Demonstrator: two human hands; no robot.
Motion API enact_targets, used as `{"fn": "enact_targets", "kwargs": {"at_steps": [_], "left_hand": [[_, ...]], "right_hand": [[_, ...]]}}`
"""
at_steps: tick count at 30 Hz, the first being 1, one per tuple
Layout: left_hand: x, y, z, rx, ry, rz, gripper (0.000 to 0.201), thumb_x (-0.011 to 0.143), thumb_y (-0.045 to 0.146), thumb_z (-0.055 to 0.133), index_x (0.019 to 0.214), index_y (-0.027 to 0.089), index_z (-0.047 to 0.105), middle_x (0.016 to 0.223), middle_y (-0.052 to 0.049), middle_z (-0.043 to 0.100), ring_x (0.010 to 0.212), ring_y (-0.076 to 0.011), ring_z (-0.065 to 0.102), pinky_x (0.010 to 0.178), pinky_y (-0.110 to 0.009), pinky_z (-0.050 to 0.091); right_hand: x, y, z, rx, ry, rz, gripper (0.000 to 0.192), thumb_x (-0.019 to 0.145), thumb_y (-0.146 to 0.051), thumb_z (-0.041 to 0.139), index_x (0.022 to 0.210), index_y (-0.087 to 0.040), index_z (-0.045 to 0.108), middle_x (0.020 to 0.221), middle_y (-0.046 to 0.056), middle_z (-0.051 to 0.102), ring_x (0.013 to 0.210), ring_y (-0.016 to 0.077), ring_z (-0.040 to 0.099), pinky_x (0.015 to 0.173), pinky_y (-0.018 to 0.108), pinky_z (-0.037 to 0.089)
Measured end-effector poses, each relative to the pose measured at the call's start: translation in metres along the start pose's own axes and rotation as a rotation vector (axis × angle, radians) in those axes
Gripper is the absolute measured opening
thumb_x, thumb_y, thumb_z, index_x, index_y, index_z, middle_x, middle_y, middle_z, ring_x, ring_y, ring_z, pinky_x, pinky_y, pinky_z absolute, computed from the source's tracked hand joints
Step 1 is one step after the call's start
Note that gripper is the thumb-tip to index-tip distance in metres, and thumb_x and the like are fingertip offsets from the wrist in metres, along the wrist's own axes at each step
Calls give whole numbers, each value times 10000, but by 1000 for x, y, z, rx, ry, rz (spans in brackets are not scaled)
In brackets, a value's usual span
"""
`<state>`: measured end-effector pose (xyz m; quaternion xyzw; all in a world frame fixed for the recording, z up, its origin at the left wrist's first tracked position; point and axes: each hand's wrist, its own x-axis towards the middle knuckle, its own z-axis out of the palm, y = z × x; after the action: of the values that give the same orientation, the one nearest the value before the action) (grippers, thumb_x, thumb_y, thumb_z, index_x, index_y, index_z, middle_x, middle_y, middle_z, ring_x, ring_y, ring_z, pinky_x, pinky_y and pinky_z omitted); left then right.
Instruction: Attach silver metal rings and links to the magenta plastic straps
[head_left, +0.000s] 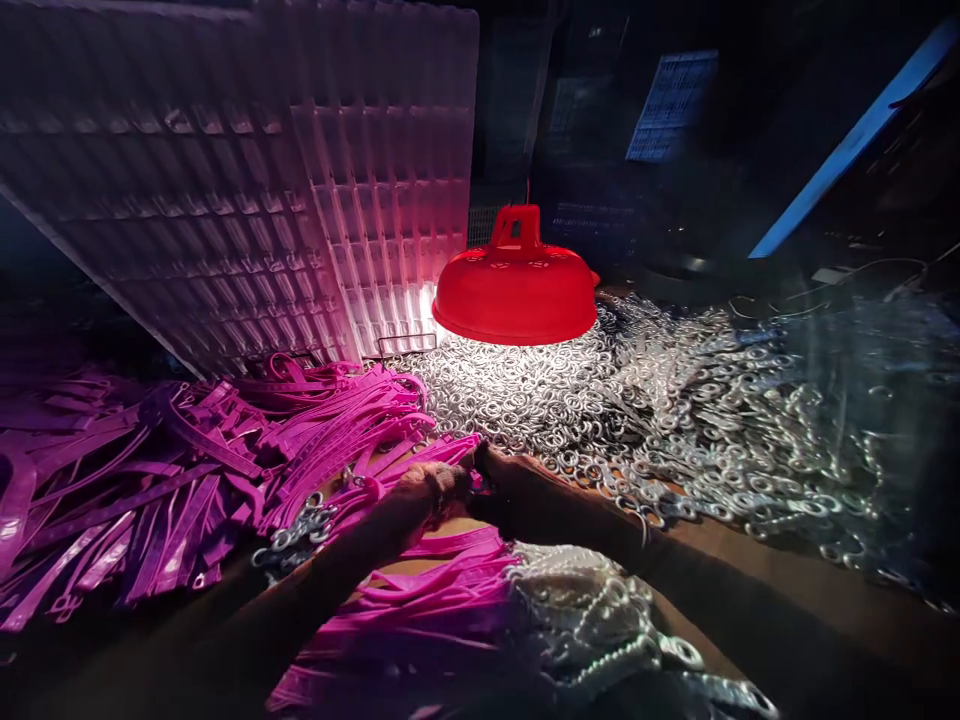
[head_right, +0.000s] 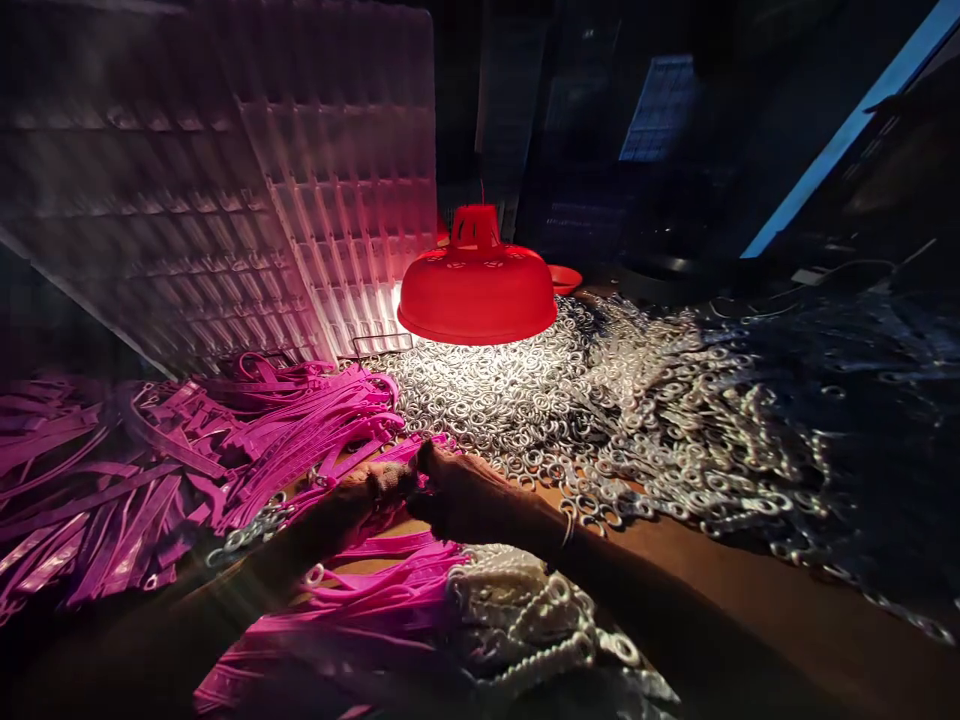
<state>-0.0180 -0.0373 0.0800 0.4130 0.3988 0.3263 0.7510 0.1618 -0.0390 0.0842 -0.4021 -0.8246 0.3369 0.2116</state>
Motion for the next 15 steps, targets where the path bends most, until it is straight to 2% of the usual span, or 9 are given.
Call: {"fn": "enact_targets", "kwargs": {"at_steps": [3,7,11,15], "left_hand": [[-23,9,0,168,-123,-100,350,706,449,689,586,129,616,422,59,379,380,-40,237,373,-198,139],[-56,-1,11,347,-226,-89,337,773,439,624,670,122,675,575,-15,562,483,-76,412,434,-195,287],[-84,-22,27,200,-240,-156,337,763,440,654,648,124,666,608,-41,599,560,-126,518,512,-224,389],[-104,-33,38,134,-323,-110,324,823,411,599,676,129,663,685,-55,627,654,-149,567,609,-239,427]], "right_hand": [[-35,-21,10,-2,3,13,211,836,-255,532,1031,-186,491,616,-28,554,440,74,369,445,225,215],[-82,-34,39,70,111,50,214,820,-306,603,998,-194,562,640,10,572,473,94,399,444,231,223],[-113,-45,56,182,86,153,158,868,-332,554,949,-203,598,631,22,560,500,114,430,435,228,255],[-129,-54,57,352,-13,229,232,937,-355,428,908,-218,612,661,37,568,518,131,447,433,238,305]]}}
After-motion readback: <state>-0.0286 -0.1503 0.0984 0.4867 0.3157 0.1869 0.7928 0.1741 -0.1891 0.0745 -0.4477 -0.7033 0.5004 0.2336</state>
